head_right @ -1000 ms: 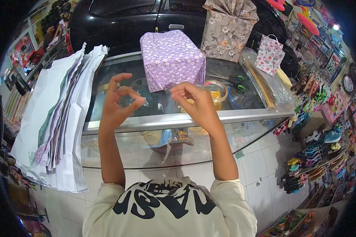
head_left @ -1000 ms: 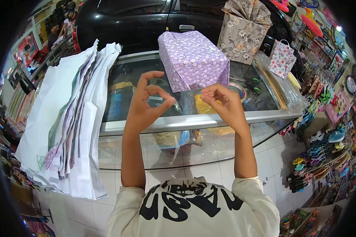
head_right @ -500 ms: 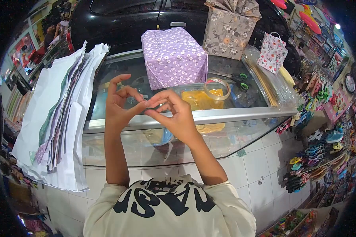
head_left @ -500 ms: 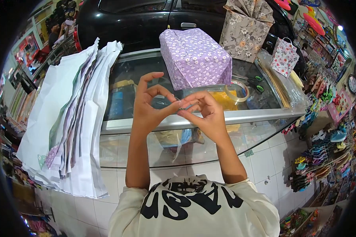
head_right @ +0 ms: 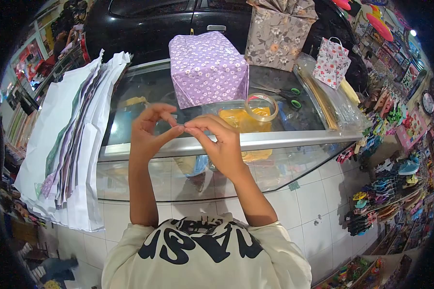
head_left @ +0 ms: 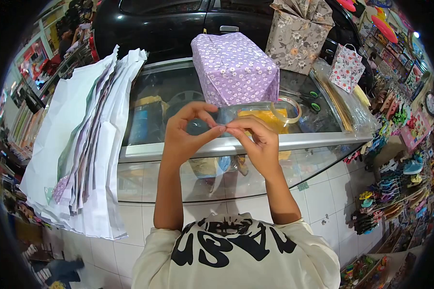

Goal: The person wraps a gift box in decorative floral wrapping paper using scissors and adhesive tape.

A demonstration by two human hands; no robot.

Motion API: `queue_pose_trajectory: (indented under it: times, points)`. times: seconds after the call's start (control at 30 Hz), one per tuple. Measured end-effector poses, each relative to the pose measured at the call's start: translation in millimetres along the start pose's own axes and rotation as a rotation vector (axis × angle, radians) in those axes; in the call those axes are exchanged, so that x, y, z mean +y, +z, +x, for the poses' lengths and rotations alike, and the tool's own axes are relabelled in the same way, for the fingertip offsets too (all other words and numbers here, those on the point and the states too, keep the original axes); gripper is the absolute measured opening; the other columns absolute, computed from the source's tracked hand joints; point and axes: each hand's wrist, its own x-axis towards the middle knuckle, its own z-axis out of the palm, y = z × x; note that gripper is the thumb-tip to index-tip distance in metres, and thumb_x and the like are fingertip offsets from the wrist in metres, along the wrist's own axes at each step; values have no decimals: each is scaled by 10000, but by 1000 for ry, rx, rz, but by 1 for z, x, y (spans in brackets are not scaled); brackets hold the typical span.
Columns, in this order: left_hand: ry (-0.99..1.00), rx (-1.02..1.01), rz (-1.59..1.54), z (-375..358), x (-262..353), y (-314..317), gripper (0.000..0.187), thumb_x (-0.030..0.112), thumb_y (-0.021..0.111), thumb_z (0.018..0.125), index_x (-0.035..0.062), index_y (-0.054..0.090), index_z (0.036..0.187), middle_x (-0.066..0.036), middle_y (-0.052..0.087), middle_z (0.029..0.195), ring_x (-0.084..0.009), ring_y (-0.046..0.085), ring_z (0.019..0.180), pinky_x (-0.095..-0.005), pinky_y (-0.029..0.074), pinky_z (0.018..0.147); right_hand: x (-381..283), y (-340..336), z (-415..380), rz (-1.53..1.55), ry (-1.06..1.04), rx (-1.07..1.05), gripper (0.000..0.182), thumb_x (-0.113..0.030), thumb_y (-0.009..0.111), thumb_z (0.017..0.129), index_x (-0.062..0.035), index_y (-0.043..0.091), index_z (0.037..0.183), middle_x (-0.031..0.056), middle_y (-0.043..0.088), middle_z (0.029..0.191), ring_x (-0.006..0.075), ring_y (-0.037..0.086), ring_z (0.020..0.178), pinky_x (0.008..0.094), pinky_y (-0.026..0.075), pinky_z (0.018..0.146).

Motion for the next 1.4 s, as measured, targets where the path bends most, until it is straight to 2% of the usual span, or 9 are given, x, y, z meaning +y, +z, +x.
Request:
queue_pose_trajectory:
  times: [0.23, 0.47, 0.57, 0.63, 0.83, 0.93, 1.13, 1.3, 1.4]
  points:
    - [-133, 43, -121, -16, 1, 31, 162, -27, 696, 761, 10, 704, 919, -71, 693, 896, -118, 632, 820, -234, 489, 746, -9, -23, -12, 274, 208, 20, 127, 2, 619, 838, 1, 674, 952, 82, 645, 886, 119, 594, 779, 223, 467, 654]
    - [-129, 133, -186, -30, 13, 98, 177, 5, 693, 778, 21, 704, 954, -77, 694, 904, -120, 637, 801, -232, 505, 716, -11, -66, -31, -29, 28, 106, 186, 21, 663, 781, -10, 680, 963, 75, 621, 825, 130, 591, 741, 228, 467, 628]
    - [-145, 63, -73, -32, 23, 128, 168, 19, 687, 791, 25, 704, 959, -74, 693, 901, -119, 633, 790, -228, 508, 710, -22, -95, -41, -99, 81, 115, 193, 24, 680, 756, -21, 689, 944, 74, 617, 812, 146, 590, 721, 238, 468, 626]
    - [-266, 12, -301, -36, 21, 149, 141, 16, 695, 784, 21, 710, 924, -60, 686, 861, -113, 629, 773, -221, 509, 676, -27, -126, -52, -275, 33, 29, 199, 22, 686, 747, -26, 692, 940, 75, 620, 815, 157, 593, 715, 244, 471, 628]
    - [-508, -180, -617, -51, 13, 205, 168, 8, 736, 741, -7, 671, 896, -84, 678, 792, -110, 641, 717, -212, 506, 650, -41, -188, -97, -227, -59, -38, 202, 6, 697, 745, -20, 691, 946, 93, 624, 875, 177, 603, 760, 271, 491, 648]
    - [-480, -228, -746, -62, 6, 238, 177, 11, 728, 754, -2, 650, 913, -85, 683, 810, -109, 644, 718, -206, 504, 657, -44, -212, -119, -190, -10, -51, 206, 18, 684, 752, -21, 691, 955, 101, 625, 914, 182, 607, 782, 280, 497, 660]
    - [-531, -108, -506, -71, 28, 300, 269, 33, 671, 818, -15, 633, 1080, -111, 688, 916, -129, 650, 826, -234, 518, 725, -33, -258, -155, -464, -5, 3, 213, 7, 648, 767, -34, 672, 974, 111, 624, 943, 249, 602, 835, 326, 497, 707]
    - [-520, -310, -294, -74, 14, 342, 385, 37, 597, 876, 8, 525, 1253, -144, 651, 1066, -137, 620, 941, -234, 490, 821, -21, -298, -176, -572, -5, 57, 152, -19, 659, 746, -3, 645, 897, 110, 634, 951, 277, 596, 837, 328, 492, 709]
    - [-469, -341, -389, -75, 4, 379, 424, 16, 567, 888, 22, 471, 1301, -138, 583, 1212, -156, 580, 1050, -247, 450, 900, -21, -325, -194, -574, 167, 320, 60, 5, 618, 817, 11, 623, 876, 117, 649, 903, 200, 609, 807, 278, 481, 694]
